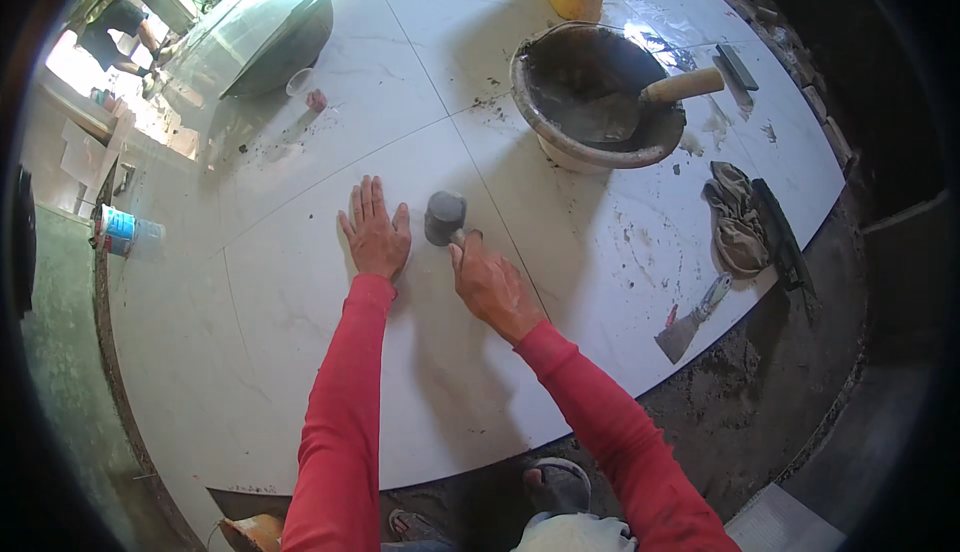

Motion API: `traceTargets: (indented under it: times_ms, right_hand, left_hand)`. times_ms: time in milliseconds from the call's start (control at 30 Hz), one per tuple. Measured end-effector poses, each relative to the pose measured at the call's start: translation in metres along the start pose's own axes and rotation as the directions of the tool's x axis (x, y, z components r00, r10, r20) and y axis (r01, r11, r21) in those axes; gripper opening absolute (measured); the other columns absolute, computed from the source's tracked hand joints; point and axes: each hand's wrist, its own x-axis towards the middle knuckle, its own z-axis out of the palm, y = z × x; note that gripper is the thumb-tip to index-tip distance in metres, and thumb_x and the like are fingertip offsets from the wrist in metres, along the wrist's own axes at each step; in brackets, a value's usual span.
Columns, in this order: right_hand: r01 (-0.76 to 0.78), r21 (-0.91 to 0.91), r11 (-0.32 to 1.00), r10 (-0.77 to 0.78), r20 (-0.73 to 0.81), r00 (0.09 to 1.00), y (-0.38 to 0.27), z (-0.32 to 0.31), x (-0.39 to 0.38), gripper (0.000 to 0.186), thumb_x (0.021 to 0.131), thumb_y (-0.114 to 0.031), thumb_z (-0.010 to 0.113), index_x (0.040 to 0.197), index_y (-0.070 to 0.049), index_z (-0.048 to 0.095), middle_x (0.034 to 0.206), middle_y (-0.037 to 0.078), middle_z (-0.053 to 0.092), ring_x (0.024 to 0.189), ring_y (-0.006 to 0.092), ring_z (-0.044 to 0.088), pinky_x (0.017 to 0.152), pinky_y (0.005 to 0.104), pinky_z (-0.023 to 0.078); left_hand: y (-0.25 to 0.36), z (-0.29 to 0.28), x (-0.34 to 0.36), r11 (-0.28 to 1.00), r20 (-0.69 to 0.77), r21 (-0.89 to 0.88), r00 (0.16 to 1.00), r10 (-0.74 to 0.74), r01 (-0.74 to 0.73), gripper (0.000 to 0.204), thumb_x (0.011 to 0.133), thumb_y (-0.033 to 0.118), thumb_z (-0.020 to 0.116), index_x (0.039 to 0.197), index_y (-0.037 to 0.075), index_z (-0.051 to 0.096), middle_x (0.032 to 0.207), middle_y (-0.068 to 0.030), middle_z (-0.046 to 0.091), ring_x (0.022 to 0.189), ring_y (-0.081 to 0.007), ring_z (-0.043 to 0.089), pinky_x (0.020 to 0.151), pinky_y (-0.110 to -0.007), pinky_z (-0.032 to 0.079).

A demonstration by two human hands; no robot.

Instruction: The person installs a floor tile by positioning it on a mortar bed, tapping it with a rubber mallet, wiping the tile surface with a rag, and using a scraper to clear excess mortar from the seams.

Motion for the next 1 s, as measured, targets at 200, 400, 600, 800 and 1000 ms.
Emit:
traceTargets:
  times_ms: [200, 400, 600, 800, 1000]
  right_hand:
    - [-0.061, 0.050, 0.997, 0.064, -0.050, 0.997, -0.023, 0.014, 0.010, 0.026, 0.105, -0.025, 0.054, 0.098, -0.001, 0.046, 0.067, 0.027, 0.062, 0.061, 0.0504, 0.061, 0.052, 0.0592, 0.046]
    - [-0.099, 0.158, 0.983, 0.104, -0.023, 0.994, -0.026, 0.020, 0.017, 0.030, 0.105, -0.027, 0.053, 0.098, 0.002, 0.047, 0.071, 0.031, 0.063, 0.063, 0.0541, 0.060, 0.056, 0.0624, 0.046]
    - [-0.141, 0.165, 0.976, 0.135, 0.044, 0.990, -0.041, 0.016, 0.026, 0.033, 0.106, -0.030, 0.051, 0.104, 0.003, 0.049, 0.073, 0.033, 0.064, 0.072, 0.0564, 0.061, 0.066, 0.0649, 0.046]
    - [-0.173, 0.191, 0.966, 0.176, 0.004, 0.984, -0.041, 0.009, 0.038, 0.031, 0.106, -0.031, 0.050, 0.105, 0.000, 0.049, 0.074, 0.032, 0.064, 0.072, 0.0564, 0.062, 0.066, 0.0645, 0.047]
    - [-0.179, 0.165, 0.970, 0.179, 0.011, 0.984, -0.030, 0.005, 0.049, 0.036, 0.106, -0.036, 0.049, 0.105, -0.001, 0.051, 0.077, 0.033, 0.064, 0.075, 0.0573, 0.061, 0.067, 0.0650, 0.046]
  left_hand:
    - [-0.007, 0.003, 0.012, 1.000, 0.002, 0.009, 1.000, -0.017, 0.017, 0.069, 0.103, 0.045, 0.045, 0.161, 0.012, 0.027, 0.169, -0.0044, 0.025, 0.156, -0.0251, 0.019, 0.125, -0.057, 0.011]
    - [-0.005, -0.001, 0.015, 0.999, 0.024, -0.018, 0.999, -0.036, 0.036, 0.072, 0.102, 0.045, 0.045, 0.162, 0.012, 0.025, 0.169, -0.0040, 0.024, 0.157, -0.0246, 0.018, 0.125, -0.057, 0.010]
    - [-0.012, 0.002, 0.014, 0.998, -0.004, 0.063, 1.000, 0.007, -0.007, 0.071, 0.102, 0.045, 0.043, 0.162, 0.012, 0.025, 0.170, -0.0030, 0.023, 0.157, -0.0230, 0.019, 0.125, -0.057, 0.010]
    - [-0.016, 0.002, 0.019, 0.998, 0.072, 0.022, 0.995, -0.068, 0.066, 0.068, 0.103, 0.044, 0.043, 0.162, 0.014, 0.026, 0.169, -0.0024, 0.024, 0.157, -0.0221, 0.020, 0.126, -0.056, 0.011]
    - [-0.014, 0.001, 0.024, 0.999, 0.052, -0.009, 0.998, -0.042, 0.042, 0.064, 0.104, 0.038, 0.041, 0.162, 0.014, 0.027, 0.169, -0.0028, 0.026, 0.156, -0.0224, 0.022, 0.126, -0.054, 0.010]
